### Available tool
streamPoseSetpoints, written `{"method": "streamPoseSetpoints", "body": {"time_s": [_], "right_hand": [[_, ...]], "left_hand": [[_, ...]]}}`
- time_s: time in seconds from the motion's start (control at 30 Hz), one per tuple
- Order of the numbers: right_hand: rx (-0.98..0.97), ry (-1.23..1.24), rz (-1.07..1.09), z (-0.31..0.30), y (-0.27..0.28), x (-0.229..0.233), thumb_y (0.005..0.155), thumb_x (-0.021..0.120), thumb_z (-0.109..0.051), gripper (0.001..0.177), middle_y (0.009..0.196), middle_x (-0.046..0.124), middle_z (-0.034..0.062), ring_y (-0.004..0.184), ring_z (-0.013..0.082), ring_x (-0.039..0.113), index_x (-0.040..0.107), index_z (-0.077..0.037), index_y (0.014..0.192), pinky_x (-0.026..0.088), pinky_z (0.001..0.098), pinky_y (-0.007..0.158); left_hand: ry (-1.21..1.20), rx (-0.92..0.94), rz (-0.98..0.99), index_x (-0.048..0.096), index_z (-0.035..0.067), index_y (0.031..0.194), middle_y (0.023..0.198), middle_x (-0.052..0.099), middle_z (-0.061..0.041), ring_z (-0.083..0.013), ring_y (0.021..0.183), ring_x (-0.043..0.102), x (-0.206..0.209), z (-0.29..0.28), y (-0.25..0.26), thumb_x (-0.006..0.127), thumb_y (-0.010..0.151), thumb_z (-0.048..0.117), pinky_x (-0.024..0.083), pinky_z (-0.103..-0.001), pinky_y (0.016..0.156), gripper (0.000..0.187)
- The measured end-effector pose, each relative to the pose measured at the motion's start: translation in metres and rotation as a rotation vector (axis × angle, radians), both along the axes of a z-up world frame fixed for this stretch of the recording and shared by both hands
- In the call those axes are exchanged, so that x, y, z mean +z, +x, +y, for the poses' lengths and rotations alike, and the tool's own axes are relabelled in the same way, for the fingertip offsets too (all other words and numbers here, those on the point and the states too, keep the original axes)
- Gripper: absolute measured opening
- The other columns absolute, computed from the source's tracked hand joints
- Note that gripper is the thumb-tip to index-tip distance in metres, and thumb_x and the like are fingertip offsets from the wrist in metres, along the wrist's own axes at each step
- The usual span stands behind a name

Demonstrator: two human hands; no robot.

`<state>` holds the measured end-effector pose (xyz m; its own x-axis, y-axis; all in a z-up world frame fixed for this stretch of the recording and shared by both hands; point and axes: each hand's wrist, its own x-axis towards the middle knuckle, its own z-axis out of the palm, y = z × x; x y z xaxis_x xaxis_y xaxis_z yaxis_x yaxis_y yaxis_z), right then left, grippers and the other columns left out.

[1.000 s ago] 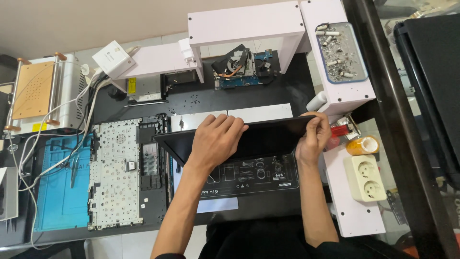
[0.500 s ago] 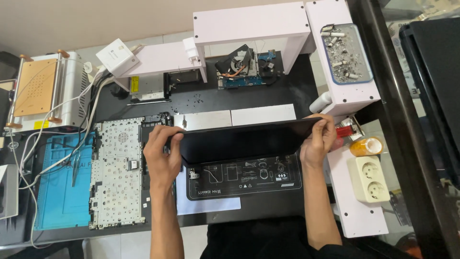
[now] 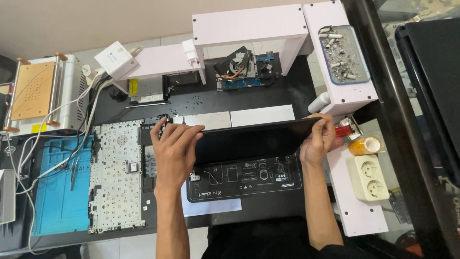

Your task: The person uses a screwdriver to remove screws from the back of a laptop screen assembly. They then lift the screen, disconnect a cable, and place the screen face down on the workbench.

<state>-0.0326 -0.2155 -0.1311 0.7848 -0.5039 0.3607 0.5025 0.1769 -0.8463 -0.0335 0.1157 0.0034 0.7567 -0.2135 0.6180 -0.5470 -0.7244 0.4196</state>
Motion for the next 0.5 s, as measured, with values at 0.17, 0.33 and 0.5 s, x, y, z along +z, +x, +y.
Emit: {"method": "streamPoseSetpoints", "body": {"time_s": [0.17, 0.33, 0.5], "right_hand": [[0.002, 0.003, 0.004, -0.001, 0.001, -0.003, 0.114, 0.056, -0.03, 0.028, 0.096, 0.065, 0.0067, 0.088, 0.0113, 0.059, 0.058, -0.002, 0.11, 0.049, 0.0239, 0.085], [0.007, 0.004, 0.01, -0.002, 0.001, -0.003, 0.115, 0.056, -0.029, 0.027, 0.096, 0.065, 0.007, 0.087, 0.0115, 0.06, 0.057, -0.002, 0.11, 0.049, 0.024, 0.084], [0.006, 0.0, 0.021, 0.0, -0.002, 0.0, 0.114, 0.055, -0.031, 0.028, 0.097, 0.065, 0.0076, 0.088, 0.012, 0.061, 0.057, -0.002, 0.11, 0.051, 0.0245, 0.085]], "left_hand": [[0.03, 0.027, 0.049, 0.074, 0.009, 0.095, 0.081, 0.067, -0.001, -0.0191, 0.086, 0.063, -0.002, -0.001, 0.001, 0.073, 0.094, 0.008, 0.035, -0.047, 0.116, 0.001], [0.072, 0.015, 0.042, 0.074, 0.01, 0.097, 0.082, 0.068, 0.0, -0.0185, 0.084, 0.064, 0.004, -0.008, 0.003, 0.073, 0.095, 0.009, 0.033, -0.049, 0.119, 0.002], [0.088, -0.067, -0.005, 0.072, 0.01, 0.1, 0.087, 0.069, 0.0, -0.0178, 0.085, 0.066, 0.0, -0.033, 0.006, 0.072, 0.097, 0.01, 0.036, -0.046, 0.116, 0.004]]}}
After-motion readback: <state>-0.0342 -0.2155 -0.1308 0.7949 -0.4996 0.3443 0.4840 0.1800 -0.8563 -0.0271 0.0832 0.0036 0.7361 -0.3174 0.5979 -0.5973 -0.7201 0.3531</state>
